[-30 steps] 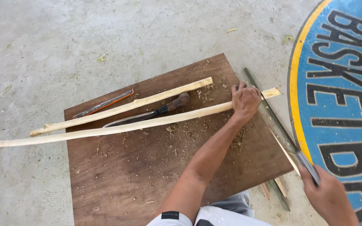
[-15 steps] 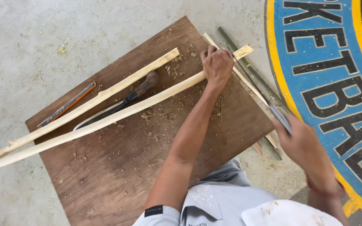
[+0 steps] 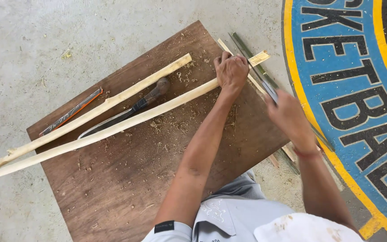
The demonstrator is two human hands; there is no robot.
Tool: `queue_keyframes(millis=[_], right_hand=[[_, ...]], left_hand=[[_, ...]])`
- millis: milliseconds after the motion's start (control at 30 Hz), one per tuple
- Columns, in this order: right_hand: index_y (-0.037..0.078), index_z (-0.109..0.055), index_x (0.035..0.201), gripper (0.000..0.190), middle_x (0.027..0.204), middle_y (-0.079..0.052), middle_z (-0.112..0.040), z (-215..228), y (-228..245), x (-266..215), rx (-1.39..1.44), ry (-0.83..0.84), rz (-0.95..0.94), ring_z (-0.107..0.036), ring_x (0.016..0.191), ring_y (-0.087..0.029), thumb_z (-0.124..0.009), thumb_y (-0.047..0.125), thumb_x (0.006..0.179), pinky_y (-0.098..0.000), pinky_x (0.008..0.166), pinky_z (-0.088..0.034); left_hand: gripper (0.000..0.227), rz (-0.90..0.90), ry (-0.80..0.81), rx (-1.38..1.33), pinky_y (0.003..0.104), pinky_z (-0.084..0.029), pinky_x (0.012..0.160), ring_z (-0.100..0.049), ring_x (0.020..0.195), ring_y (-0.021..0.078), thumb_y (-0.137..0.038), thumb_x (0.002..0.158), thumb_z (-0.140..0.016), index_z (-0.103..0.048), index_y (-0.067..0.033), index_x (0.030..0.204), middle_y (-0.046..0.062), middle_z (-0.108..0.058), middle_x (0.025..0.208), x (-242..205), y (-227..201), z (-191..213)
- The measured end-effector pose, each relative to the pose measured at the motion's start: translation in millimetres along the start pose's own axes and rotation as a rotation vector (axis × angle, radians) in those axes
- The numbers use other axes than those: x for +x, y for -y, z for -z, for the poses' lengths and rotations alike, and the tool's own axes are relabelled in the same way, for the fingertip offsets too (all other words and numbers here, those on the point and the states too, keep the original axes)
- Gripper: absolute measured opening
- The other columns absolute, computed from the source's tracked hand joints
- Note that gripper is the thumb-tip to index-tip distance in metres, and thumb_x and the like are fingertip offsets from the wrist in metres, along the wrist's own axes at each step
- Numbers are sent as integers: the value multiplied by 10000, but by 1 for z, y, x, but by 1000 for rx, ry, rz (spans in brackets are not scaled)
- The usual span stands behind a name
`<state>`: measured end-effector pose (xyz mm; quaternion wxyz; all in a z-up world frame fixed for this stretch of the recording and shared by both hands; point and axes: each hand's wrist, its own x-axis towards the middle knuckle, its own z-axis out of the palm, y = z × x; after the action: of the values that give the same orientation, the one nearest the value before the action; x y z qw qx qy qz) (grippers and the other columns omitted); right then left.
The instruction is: Shaving and shaping bamboo poles using a machete and a utility knife on a wooden workbench.
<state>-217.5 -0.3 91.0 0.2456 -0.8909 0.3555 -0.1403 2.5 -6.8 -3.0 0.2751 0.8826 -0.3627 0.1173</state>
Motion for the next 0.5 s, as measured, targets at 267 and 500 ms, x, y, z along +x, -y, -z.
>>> queue_keyframes(millis=[267, 500], right_hand=[[-9, -664, 974, 352, 757, -291, -658, 79, 10, -88, -49, 123, -144, -640, 698, -465, -615, 338, 1003, -524, 603, -492], [-39, -631, 921, 367, 784, -318, -626, 40, 11, -36, -99, -43, 114, -601, 807, -526, -636, 313, 1025, -541, 621, -457]], left_hand=[[563, -33, -25, 51, 443, -467, 924, -611, 846, 179, -244, 1001, -419, -591, -135, 477, 61, -607, 535, -2, 4, -15], [509, -8, -31, -18, 407, -467, 880, -611, 870, 184, -287, 998, -452, -559, -165, 516, 42, -627, 583, 0, 7, -32]])
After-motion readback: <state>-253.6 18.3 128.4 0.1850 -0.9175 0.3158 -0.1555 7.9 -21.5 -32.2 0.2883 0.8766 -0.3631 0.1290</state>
